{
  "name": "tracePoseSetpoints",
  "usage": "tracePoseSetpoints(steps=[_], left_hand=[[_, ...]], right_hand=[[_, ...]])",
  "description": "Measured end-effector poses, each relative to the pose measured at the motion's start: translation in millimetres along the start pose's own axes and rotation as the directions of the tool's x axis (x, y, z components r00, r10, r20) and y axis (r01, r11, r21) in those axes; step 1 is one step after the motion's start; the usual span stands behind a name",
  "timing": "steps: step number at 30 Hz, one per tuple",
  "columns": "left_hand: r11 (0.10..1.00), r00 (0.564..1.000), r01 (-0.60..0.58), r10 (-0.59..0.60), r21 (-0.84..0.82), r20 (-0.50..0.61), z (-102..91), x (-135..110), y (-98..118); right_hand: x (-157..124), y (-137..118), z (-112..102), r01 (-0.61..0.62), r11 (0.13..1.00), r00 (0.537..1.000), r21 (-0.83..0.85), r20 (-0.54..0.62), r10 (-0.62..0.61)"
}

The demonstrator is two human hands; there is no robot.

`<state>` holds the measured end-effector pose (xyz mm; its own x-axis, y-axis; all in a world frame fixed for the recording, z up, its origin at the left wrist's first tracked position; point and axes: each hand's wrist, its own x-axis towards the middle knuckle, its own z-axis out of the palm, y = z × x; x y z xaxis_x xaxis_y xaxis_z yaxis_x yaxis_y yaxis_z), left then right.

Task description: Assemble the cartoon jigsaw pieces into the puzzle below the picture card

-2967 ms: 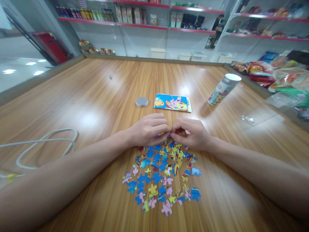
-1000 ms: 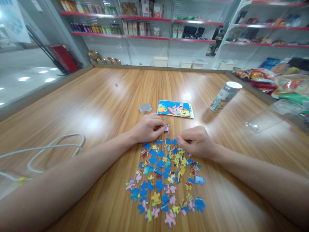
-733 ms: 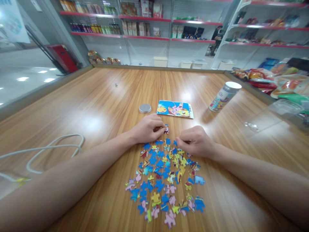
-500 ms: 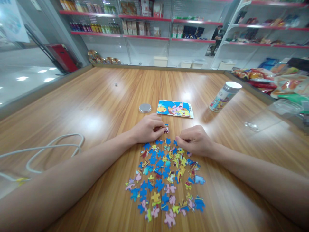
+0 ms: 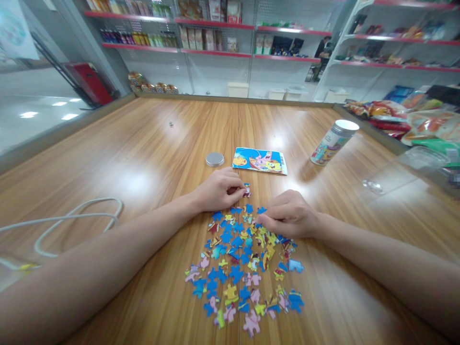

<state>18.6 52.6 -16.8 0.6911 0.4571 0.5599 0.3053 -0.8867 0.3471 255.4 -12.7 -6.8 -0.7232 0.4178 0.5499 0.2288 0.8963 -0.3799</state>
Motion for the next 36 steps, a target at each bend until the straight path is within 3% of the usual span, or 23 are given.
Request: tracePoseSetpoints(steps=[6,12,26,36], left_hand=[[1.000,1.000,0.001,-0.001,-0.011,-0.005,0.6,0.3,-0.4],[1.000,1.000,0.000,0.000,-0.006,-0.013,0.3,1.3,0.4],[1.000,1.000,-0.012,0.012,-0.021,-0.026,0.5,2.1,1.4],[1.000,1.000,-0.011,0.011,-0.021,-0.021,-0.1,2.2,1.5]], right_hand=[[0.0,-2.8,1.7,0.044,0.999,0.999,-0.013,0.028,-0.044],[2.3,-12.0,5.8,0.089,0.996,0.988,-0.027,0.130,-0.084],[4.7,-20.2,10.0,-0.050,0.997,0.966,0.066,0.257,0.032],[7.2,-23.0,7.5,-0.087,0.988,0.959,0.129,0.280,0.048]])
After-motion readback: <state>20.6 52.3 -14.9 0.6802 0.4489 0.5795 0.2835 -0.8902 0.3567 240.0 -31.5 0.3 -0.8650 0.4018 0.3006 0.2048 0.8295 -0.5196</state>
